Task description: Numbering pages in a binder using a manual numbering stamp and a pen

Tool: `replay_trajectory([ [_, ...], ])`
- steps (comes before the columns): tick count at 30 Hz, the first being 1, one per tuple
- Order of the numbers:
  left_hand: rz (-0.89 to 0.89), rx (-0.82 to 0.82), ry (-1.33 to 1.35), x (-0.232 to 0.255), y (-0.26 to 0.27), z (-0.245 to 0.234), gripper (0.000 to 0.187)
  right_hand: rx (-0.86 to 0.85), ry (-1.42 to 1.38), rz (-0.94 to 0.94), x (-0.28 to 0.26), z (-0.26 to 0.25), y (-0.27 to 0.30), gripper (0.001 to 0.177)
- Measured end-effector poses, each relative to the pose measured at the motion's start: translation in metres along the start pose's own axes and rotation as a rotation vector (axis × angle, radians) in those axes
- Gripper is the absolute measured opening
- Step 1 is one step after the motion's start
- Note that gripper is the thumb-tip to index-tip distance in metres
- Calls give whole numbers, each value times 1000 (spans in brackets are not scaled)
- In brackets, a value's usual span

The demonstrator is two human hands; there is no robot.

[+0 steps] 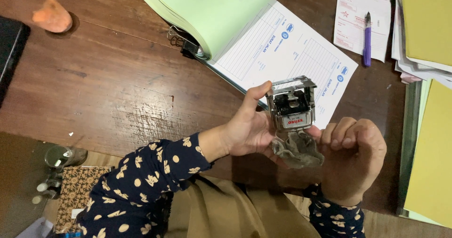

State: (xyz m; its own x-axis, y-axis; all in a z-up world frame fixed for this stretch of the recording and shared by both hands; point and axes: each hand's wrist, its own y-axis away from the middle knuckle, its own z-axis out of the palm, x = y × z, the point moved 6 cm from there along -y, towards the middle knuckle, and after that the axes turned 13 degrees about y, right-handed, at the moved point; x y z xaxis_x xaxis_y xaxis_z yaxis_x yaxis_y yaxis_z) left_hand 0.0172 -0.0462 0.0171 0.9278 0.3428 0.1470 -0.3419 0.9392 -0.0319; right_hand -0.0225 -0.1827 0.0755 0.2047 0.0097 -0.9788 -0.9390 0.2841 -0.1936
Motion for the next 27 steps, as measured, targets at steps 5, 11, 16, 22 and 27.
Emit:
replay_trajectory([
  [5, 64, -74, -41, 2, 1, 5, 96, 5, -78, 3, 4, -2, 1, 36],
  [11, 103, -103, -86, 3, 0, 0, 93, 60, 50, -32, -5, 8, 3, 44],
  [16, 95, -153, -40, 7, -3, -11, 93, -106, 709, -801, -24, 16, 22, 37],
  [22, 5, 102, -124, 20, -4, -13, 115, -512, 1445, -1245, -7, 43, 34, 32],
  [27, -96, 271, -730, 36, 33, 28, 116, 991, 1554, -820, 18, -61, 14, 73],
])
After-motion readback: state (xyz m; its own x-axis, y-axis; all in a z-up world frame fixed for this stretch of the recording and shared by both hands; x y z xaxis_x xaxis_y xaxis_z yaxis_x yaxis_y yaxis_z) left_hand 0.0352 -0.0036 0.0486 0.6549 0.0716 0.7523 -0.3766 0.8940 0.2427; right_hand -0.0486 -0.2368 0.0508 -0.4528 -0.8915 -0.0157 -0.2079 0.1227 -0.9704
